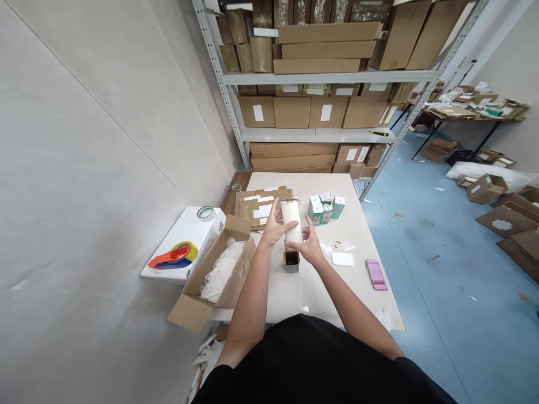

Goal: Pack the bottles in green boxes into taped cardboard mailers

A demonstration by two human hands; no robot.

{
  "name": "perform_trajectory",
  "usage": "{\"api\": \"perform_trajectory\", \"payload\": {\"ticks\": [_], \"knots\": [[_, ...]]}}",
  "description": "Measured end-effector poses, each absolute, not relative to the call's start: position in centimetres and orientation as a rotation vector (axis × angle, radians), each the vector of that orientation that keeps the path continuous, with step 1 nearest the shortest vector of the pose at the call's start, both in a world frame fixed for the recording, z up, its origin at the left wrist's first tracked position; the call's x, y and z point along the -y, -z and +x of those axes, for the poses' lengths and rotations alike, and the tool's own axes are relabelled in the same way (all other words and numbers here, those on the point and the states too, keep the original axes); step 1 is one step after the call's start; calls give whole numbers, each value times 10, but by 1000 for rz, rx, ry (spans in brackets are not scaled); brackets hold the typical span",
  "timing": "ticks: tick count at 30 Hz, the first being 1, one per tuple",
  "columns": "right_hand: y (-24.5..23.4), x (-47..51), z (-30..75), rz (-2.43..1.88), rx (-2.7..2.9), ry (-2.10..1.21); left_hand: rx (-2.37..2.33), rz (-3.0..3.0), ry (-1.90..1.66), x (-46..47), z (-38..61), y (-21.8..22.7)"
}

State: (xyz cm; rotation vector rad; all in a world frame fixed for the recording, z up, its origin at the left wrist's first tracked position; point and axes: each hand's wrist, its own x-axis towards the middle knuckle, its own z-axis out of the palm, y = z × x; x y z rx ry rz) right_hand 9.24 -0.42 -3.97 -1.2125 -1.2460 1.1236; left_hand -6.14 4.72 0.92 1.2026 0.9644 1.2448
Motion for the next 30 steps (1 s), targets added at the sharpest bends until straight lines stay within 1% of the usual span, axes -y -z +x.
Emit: {"api": "perform_trajectory", "payload": {"ticks": [2,6,10,15,18,23,28,30], "knots": [[43,3,92,-1216,1256,-1103,-1010,1194,-1254,-49,-62,-7],[49,4,93,-1095,1290,-1247,-907,1129,-1229,-50,-64,-1],[55,3,94,-1184,1294,-1191,-982,1174,-1251,-47,-64,3],[71,-1,98,-1180,1299,-1260,-935,1201,-1165,-45,-66,9],[88,-4,98,-1303,1288,-1217,-1000,1233,-1164,-46,-66,17],[120,0,93,-1435,1337,-1142,-1243,1336,-1155,-47,-65,34],[159,4,99,-1396,1423,-1248,-1367,1403,-1129,-41,-67,55],[180,5,106,-1479,1432,-1256,-1415,1411,-1126,-40,-68,66]]}}
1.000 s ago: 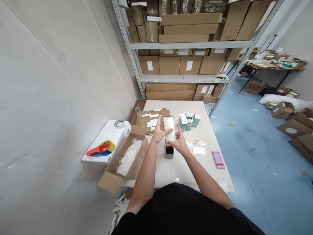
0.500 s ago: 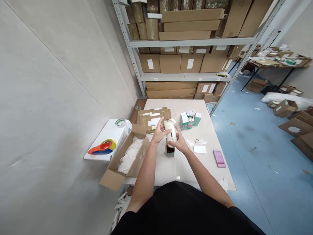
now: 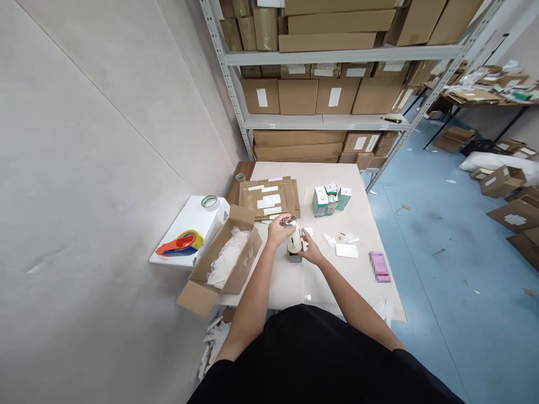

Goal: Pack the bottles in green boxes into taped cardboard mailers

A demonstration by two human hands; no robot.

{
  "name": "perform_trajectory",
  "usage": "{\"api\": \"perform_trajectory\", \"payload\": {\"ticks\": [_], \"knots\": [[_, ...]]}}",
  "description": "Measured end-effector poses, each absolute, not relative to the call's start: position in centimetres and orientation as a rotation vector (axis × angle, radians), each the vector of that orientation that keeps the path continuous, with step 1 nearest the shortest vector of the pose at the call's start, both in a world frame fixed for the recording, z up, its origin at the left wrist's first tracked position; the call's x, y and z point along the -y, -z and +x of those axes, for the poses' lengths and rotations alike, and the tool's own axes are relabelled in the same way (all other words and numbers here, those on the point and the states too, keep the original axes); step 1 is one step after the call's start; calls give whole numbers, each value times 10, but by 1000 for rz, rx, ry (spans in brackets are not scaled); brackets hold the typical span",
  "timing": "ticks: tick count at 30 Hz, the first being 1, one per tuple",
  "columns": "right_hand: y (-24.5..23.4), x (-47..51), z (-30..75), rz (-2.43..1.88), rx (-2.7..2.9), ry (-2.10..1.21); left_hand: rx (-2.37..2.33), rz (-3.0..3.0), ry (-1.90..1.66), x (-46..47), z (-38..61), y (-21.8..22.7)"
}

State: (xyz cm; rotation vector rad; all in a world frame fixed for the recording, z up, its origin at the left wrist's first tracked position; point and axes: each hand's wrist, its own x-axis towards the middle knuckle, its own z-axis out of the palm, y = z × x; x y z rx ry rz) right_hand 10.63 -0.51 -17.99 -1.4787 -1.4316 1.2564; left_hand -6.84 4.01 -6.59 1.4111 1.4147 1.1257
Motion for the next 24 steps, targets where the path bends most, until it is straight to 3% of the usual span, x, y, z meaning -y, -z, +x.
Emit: {"api": "perform_trajectory", "payload": {"ticks": [4,9,24], "knots": [[221,7,115,-1842,1274,-1188,-1460,1423,-1156,-39,-70,91],[255,7,108,-1930,1353,-1183,-1433,1426,-1163,-34,-68,122],[286,1,103,-1943,1418,-1115,-1762,1903,-429,-13,-52,207]]}}
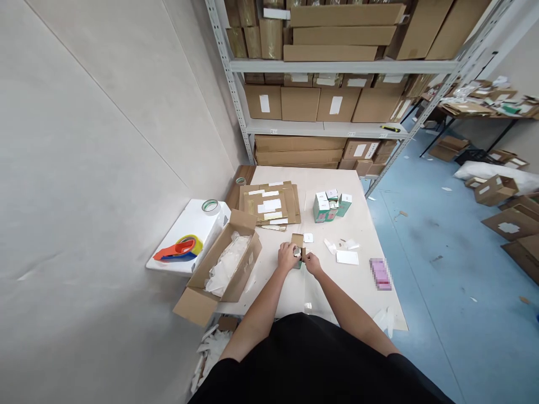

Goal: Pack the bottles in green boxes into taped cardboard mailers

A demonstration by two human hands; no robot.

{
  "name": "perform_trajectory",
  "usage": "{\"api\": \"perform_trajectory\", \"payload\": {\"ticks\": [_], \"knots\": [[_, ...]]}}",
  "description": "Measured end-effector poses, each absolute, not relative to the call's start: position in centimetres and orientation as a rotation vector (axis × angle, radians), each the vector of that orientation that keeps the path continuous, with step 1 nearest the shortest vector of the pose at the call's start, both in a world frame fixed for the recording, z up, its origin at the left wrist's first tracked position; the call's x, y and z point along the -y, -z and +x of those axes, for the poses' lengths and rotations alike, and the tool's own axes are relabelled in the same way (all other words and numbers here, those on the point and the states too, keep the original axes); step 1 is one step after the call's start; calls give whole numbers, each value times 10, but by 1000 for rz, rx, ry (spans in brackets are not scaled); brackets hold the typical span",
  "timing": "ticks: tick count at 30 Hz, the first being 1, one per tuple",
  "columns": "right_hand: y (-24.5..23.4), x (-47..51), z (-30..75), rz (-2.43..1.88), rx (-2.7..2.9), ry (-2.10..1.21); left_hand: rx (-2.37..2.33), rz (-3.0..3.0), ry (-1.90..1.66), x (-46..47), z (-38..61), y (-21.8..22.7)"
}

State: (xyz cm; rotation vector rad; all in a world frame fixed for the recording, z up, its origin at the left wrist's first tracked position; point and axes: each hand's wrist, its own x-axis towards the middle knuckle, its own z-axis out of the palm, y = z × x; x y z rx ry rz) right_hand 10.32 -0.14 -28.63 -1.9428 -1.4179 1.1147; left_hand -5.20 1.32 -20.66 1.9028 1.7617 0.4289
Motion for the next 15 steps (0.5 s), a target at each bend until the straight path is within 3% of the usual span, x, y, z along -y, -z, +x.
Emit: {"api": "perform_trajectory", "payload": {"ticks": [7,15], "knots": [[287,4,104,-1961,1419,-1089,-1584,1791,-315,-13,-64,240],[279,6,102,-1946,1375,-1062,-1696,1309,-822,-23,-77,271]]}}
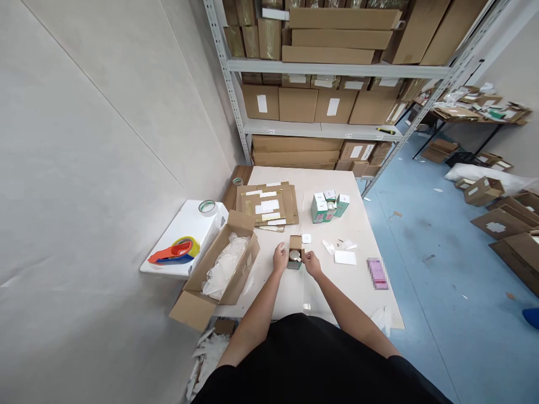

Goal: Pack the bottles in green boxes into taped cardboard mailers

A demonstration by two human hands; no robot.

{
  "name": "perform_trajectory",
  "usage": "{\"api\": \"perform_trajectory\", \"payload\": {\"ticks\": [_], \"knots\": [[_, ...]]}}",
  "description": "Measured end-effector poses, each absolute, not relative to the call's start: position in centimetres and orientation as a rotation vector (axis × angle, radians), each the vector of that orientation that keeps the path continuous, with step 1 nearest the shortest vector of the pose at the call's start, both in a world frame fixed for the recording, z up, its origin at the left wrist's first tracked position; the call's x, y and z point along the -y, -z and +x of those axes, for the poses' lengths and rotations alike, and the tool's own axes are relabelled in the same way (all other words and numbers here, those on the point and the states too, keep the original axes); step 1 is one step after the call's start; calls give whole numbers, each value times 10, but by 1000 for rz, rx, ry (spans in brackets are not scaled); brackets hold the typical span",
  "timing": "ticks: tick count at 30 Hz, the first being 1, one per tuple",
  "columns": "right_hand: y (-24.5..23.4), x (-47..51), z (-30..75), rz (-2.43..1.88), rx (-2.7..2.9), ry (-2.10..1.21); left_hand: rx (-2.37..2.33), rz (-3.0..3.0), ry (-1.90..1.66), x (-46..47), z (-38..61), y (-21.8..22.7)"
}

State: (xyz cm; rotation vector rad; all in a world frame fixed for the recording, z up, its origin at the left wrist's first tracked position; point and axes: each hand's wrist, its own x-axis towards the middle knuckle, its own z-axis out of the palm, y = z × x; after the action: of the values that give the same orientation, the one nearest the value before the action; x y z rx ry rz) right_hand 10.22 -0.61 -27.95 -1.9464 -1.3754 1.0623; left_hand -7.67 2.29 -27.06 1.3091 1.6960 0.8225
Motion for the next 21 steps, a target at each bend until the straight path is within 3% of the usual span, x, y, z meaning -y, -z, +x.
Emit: {"api": "perform_trajectory", "payload": {"ticks": [7,12,16,21], "knots": [[271,16,95,-1836,1585,-1084,-1536,1202,-666,-25,-79,288],[270,22,102,-1805,1854,-1060,-1496,1270,-785,-26,-75,278],[271,24,104,-1803,1637,-1139,-1329,1493,-794,-19,-83,266],[272,34,98,-1723,1468,-988,-1322,1632,-686,-6,-90,257]]}}
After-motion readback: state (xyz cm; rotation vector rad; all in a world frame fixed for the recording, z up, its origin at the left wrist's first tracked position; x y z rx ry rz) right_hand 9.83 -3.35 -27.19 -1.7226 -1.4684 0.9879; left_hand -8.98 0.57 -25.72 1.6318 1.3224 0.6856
